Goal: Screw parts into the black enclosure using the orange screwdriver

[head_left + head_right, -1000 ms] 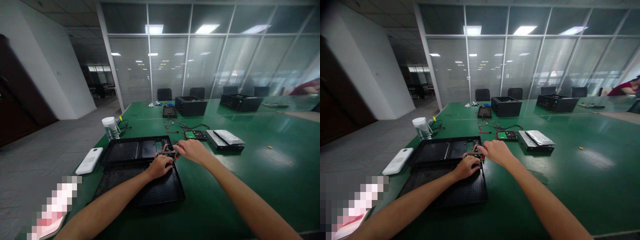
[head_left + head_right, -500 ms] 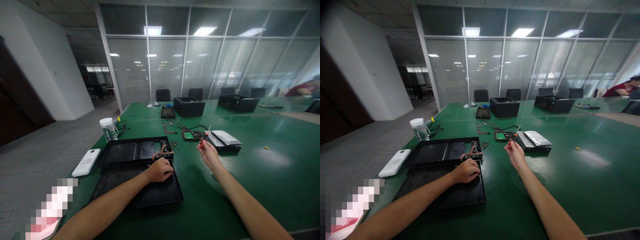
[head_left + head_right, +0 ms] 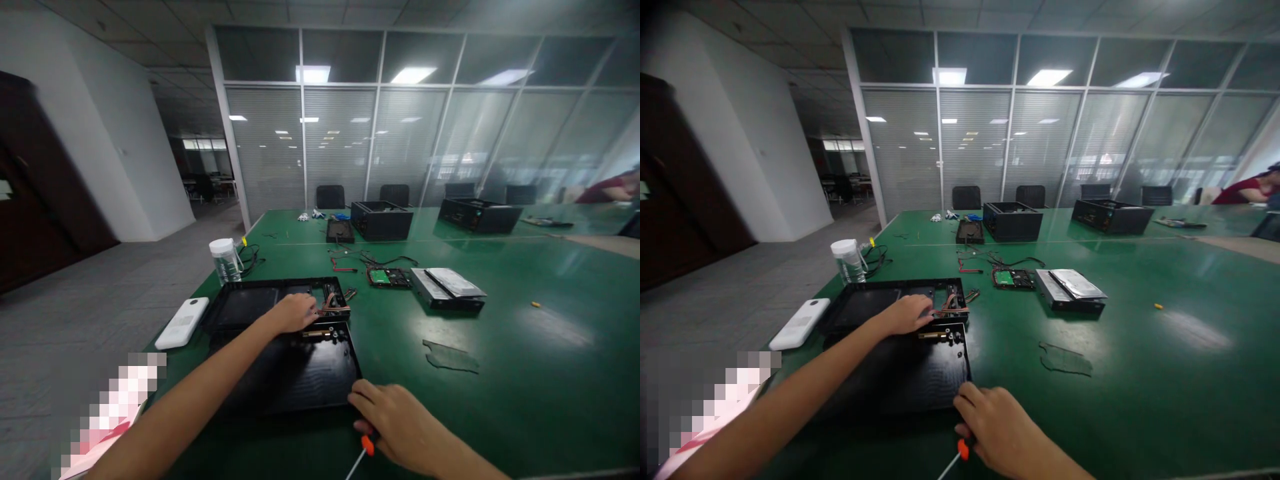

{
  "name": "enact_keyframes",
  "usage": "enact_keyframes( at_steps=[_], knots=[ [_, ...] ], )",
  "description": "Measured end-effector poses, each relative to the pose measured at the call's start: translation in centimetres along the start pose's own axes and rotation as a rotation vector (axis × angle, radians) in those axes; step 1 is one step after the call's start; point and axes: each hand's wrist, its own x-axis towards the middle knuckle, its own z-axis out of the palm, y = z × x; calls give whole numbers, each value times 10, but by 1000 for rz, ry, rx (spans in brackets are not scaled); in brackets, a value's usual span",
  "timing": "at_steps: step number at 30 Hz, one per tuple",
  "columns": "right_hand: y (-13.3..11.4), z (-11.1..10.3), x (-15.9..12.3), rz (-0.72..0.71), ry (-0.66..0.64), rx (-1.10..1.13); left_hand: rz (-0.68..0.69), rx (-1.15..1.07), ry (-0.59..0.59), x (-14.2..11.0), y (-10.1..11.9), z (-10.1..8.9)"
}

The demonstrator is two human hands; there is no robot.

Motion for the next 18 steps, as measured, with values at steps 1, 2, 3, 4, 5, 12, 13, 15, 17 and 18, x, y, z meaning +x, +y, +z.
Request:
enact_keyframes(
  at_steps=[1,2,3,4,5,12,13,15,17,18],
  knots=[
    [-1,6,-10,29,6,-14,-60,-19,-66,-8,-13,-1],
    [1,11,-19,58,12,-18,-110,-44,-147,-16,-25,0],
    [4,16,-28,82,14,-16,-133,-68,-222,-25,-35,2],
    [8,19,-37,104,13,-12,-142,-88,-261,-32,-42,5],
    [12,21,-44,126,13,-9,-137,-98,-276,-38,-47,8],
    [19,16,-44,244,28,17,33,27,-191,-37,-32,-11],
    [20,14,-37,258,30,21,34,32,-178,-35,-28,-21],
    [26,12,-19,271,38,19,33,33,-141,-34,-16,-42],
    [37,13,2,273,45,0,51,28,-114,-38,1,-63],
    [45,15,14,273,46,-13,68,29,-111,-41,11,-72]
  ],
)
